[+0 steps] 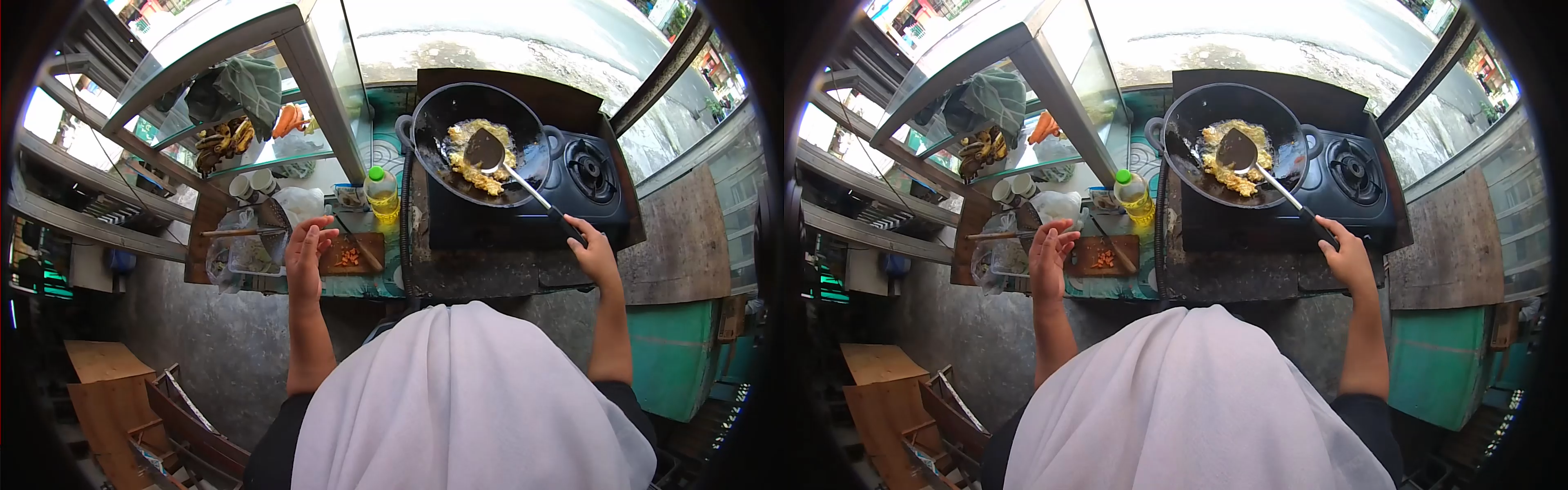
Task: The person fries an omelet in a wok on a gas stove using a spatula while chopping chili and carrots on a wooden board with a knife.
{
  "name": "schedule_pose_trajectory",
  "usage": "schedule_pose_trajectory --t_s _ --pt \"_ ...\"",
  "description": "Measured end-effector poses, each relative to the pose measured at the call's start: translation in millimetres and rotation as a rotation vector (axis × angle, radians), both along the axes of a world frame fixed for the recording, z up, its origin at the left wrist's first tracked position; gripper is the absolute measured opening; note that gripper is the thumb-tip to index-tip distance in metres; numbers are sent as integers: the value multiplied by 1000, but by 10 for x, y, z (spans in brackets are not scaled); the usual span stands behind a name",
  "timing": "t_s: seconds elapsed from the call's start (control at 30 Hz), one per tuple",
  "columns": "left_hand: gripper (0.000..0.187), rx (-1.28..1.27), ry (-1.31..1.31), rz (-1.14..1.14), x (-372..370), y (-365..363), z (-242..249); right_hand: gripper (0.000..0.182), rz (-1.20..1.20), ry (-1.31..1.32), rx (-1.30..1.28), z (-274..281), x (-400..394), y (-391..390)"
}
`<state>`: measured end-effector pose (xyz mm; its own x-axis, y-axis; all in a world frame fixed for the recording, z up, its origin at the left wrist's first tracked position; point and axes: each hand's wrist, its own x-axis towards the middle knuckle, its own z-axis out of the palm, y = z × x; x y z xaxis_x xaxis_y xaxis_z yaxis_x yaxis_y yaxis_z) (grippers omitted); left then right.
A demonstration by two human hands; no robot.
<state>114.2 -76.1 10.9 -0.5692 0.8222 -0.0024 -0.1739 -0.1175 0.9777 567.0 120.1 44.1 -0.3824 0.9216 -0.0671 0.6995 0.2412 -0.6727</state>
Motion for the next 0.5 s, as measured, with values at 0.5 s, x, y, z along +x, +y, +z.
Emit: schedule_pose_trajectory --t_s 0.5 --pt "24 -17 16 17 57 -4 17 49 -40 -177 187 92 -10 -39"
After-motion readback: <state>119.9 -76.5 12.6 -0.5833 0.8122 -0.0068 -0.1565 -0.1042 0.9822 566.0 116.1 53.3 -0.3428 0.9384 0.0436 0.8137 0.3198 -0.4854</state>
